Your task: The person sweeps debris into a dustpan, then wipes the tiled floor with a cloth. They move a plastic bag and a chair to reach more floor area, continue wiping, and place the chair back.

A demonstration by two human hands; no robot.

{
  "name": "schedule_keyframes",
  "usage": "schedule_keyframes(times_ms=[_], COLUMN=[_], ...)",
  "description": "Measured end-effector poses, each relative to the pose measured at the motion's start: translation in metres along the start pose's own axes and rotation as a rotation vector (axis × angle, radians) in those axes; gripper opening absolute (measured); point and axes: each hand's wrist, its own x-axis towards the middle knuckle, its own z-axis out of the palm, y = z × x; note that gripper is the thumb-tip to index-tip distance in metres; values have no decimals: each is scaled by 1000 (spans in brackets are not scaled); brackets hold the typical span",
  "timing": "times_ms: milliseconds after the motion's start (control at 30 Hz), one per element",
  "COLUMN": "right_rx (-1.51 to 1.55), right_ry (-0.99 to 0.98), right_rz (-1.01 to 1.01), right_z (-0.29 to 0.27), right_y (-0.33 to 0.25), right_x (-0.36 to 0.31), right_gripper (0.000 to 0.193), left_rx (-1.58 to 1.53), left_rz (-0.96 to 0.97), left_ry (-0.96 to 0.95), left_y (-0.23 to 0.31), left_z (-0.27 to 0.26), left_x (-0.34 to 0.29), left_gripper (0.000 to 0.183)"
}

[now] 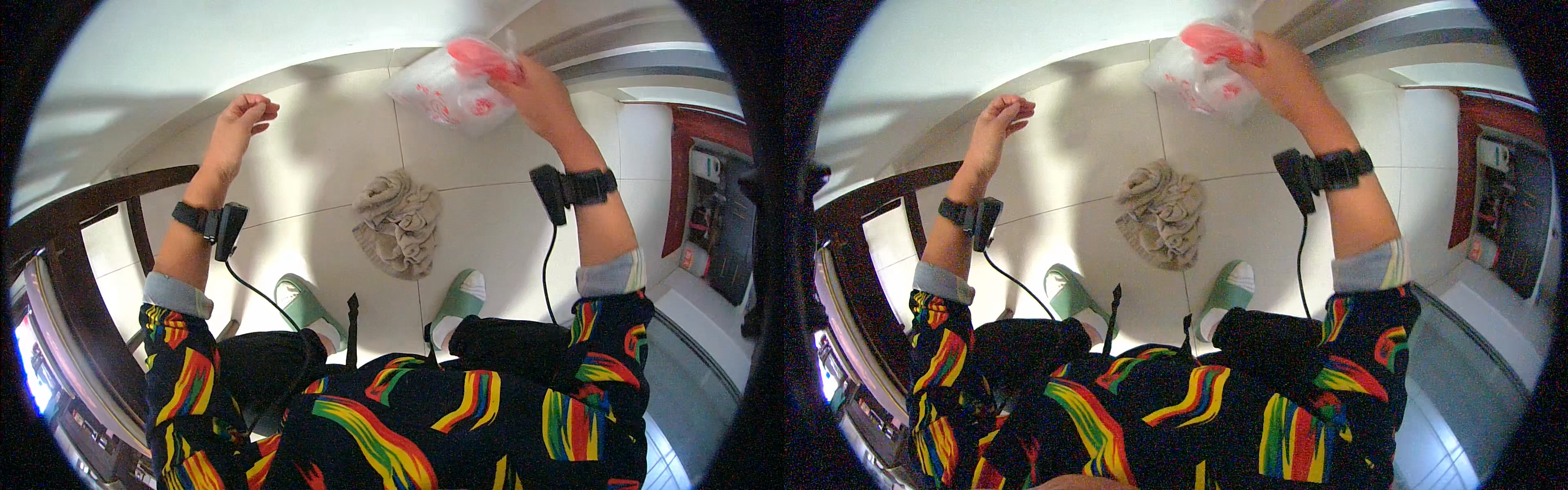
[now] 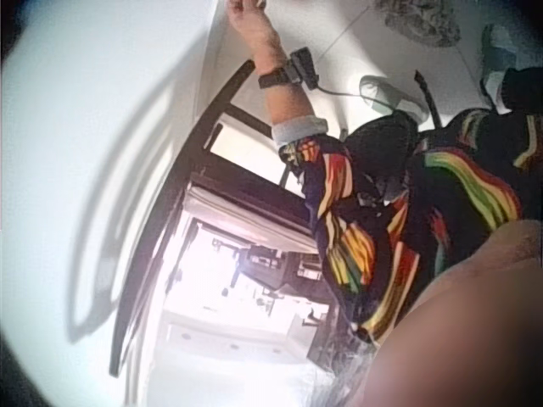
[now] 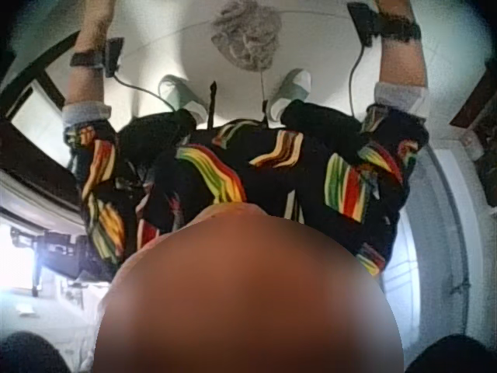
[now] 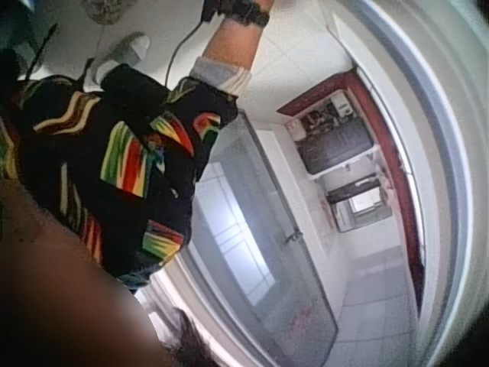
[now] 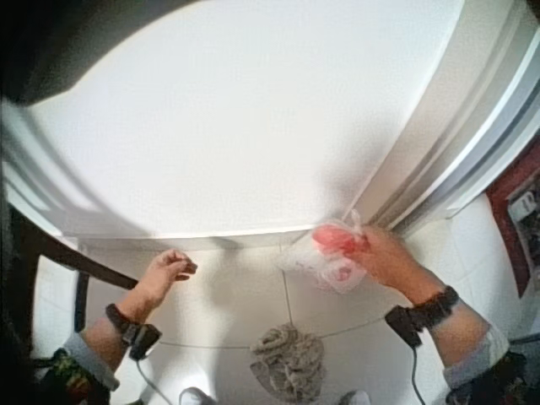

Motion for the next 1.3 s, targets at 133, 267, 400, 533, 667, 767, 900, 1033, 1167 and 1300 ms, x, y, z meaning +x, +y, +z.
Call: schedule_keyframes(times_ms=[133, 267, 400, 533, 667, 767, 900, 1033, 1167, 1300], right_rx=[-40, -6, -8, -67, -160, -45, -41, -269, -121, -107], right_ry=[3, -134, -200, -230, -148, -62, -24, -144, -121, -182], right_rz=[54, 187, 310, 530, 660, 840, 966, 943, 1048, 1145], right_z=[-8, -9, 20, 44, 54, 57, 72, 67, 35, 3], right_y=[18, 60, 125, 180, 224, 251, 282, 325, 376, 446], right_x=[-51, -98, -152, -220, -279, -312, -338, -336, -313, -272], right_gripper=[35, 34, 35, 39, 42, 42, 42, 37, 37, 41], left_rx=[61, 240, 400, 574, 636, 999, 1031, 1060, 887, 850], left_rz=[-85, -166, -203, -246, -414, -253, -391, -382, -584, -681], left_ry=[-19, -273, -523, -660, -682, -815, -749, -728, -706, -741], left_y=[-13, -19, -28, -29, -31, -32, -32, -29, -35, -54], left_z=[16, 60, 107, 125, 120, 112, 121, 152, 171, 162], left_x=[-9, -29, -59, -99, -131, -144, -144, -131, -107, -84], left_gripper=[18, 19, 19, 16, 20, 20, 23, 26, 24, 35])
